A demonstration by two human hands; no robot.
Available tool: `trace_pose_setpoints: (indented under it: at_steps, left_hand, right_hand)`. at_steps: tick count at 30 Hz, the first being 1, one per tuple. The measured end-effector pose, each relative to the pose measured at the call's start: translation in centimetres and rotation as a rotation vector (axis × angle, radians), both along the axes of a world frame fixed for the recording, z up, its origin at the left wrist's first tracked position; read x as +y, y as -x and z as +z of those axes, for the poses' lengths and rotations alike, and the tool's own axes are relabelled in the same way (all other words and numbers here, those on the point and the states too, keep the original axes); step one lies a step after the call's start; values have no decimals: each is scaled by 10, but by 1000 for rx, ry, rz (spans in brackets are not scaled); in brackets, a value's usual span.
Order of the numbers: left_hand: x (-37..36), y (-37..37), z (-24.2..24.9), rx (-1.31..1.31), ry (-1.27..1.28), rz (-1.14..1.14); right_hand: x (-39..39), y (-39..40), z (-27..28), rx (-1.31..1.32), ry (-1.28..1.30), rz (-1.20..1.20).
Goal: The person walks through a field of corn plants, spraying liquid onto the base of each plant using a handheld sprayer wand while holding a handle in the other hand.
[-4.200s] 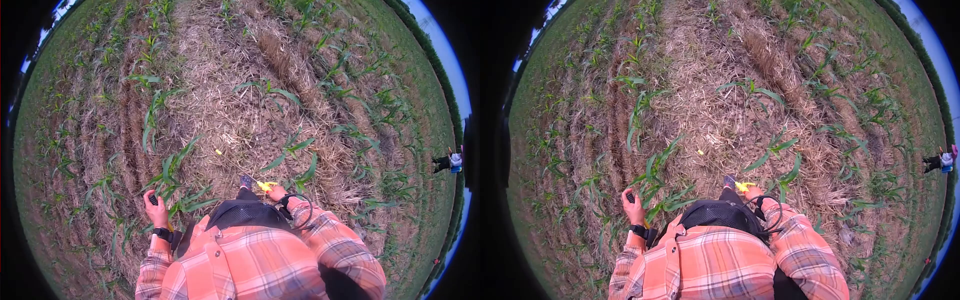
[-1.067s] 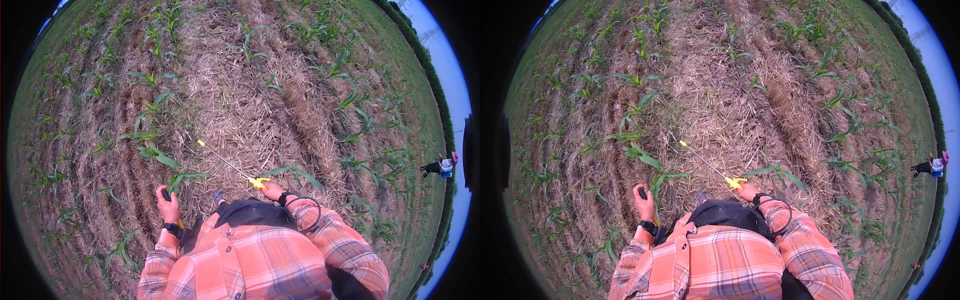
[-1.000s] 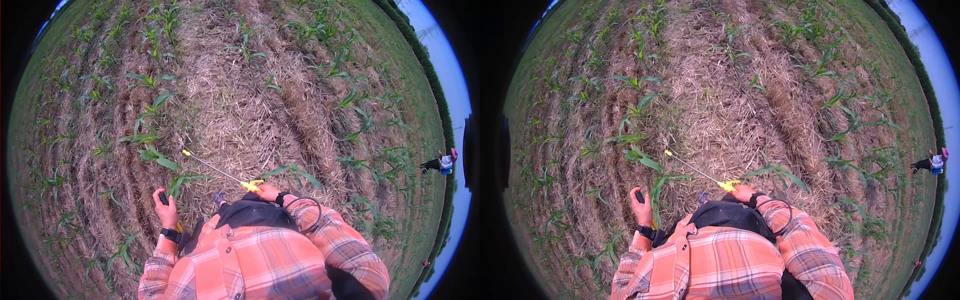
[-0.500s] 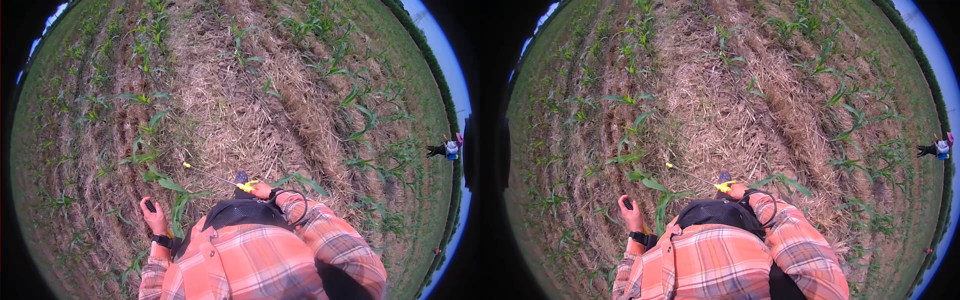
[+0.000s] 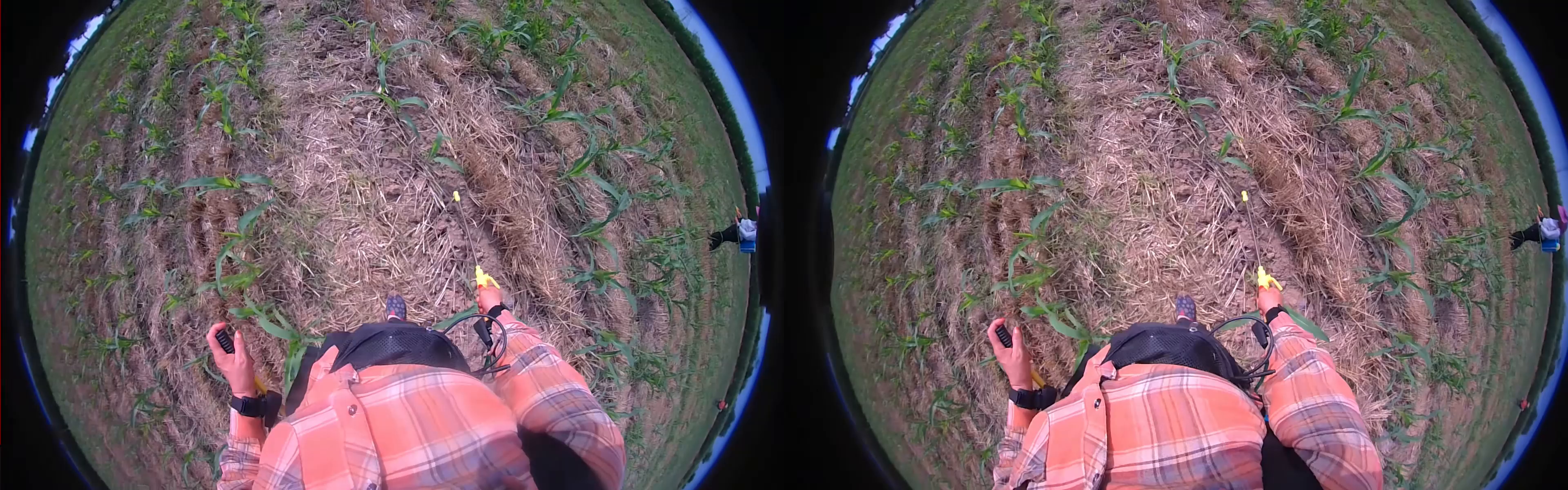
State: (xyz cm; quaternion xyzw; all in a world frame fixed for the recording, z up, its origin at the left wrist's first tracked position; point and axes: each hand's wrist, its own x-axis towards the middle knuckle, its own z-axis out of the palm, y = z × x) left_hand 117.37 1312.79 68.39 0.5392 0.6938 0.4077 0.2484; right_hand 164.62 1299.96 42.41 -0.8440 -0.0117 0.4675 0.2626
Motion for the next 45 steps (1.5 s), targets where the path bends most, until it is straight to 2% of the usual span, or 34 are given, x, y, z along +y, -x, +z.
trace_pose_setpoints:
  at_steps: [1, 2, 3, 5, 8, 9, 10, 11, 12, 13, 15, 17, 19, 21, 24, 26, 27, 28, 29, 30, 31, 33, 35, 36, 38, 39, 41, 42, 43, 45]
  left_hand:
    - [-4, 0, 18, -164, 90, 35]
    - [-9, -2, 37, -198, 52, 35]
    - [-10, -11, 63, -158, 11, 44]
    - [-14, 2, 76, -185, -31, 61]
    - [12, 1, 56, -165, 35, 80]
    - [28, 13, 24, 32, 35, 52]
    - [48, 10, -2, 89, -14, 28]
    - [64, 8, -21, 81, 63, 22]
    - [79, 19, -62, 153, 7, 1]
    - [92, 10, -65, 138, 93, 12]
    - [109, 13, -82, 133, -34, -12]
    - [124, 19, -76, 73, 54, 40]
    - [136, 25, -83, 73, 22, 25]
    - [151, 30, -89, 27, 55, 52]
    - [165, 38, -83, -26, 78, 34]
    - [171, 42, -62, -47, 99, 17]
    - [172, 50, -57, -86, -21, -10]
    - [169, 58, -36, -114, 39, 5]
    - [163, 62, -7, -295, 119, 63]
    - [158, 61, 26, -384, 113, 98]
    - [153, 70, 38, -390, 23, 68]
    - [153, 71, 58, -331, 4, 97]
    - [173, 57, 49, -283, 22, 101]
    - [184, 49, 38, -241, 31, 105]
    - [213, 51, -14, -60, 1, 63]
    - [230, 33, -18, 81, -77, 74]
    - [251, 16, -28, 2, -32, 40]
    - [259, 6, -27, 5, -31, 30]
    - [269, -3, -26, 49, -48, 25]
    - [283, -16, -28, 94, -63, 15]
  right_hand:
    - [1, -11, -7, -60, 9, 9]
    - [5, -19, -1, -100, 7, 66]
    - [7, -23, 0, -95, -63, -54]
    - [13, -31, -4, -140, -90, -81]
    - [33, -22, 6, -159, -67, -93]
    - [43, -17, 10, -160, -65, -81]
    - [55, -11, 15, -174, 30, 26]
    - [67, -3, 22, -189, 126, 132]
    - [72, -2, -1, -234, 54, 228]
    - [81, 7, -15, -314, 45, 270]
    - [110, 32, 8, -373, 60, 532]
    - [130, 45, -31, -440, 53, 656]
    - [175, 85, 35, -317, 114, 849]
    - [198, 106, 24, -220, -11, 998]
    - [243, 150, 70, -86, -15, 1180]
    - [254, 167, 76, -16, -83, 1277]
    - [261, 175, 81, 24, -116, 1352]
    - [269, 182, 99, 186, -89, 1333]
    - [272, 184, 97, 182, -162, 1418]
    - [275, 185, 98, 215, -220, 1439]
    - [280, 183, 99, 246, -279, 1462]
    - [291, 178, 84, 349, -251, 1460]
    - [301, 171, 73, 471, -236, 1427]
    - [312, 170, 75, 436, -284, 1480]
    - [326, 160, 74, 294, -180, 1474]
    - [334, 156, 69, 215, -160, 1476]
    - [347, 140, 63, 174, -138, 1439]
    - [351, 131, 68, 185, -119, 1301]
    - [354, 121, 68, 183, -124, 1292]
    - [356, 99, 66, 181, -8, 1099]
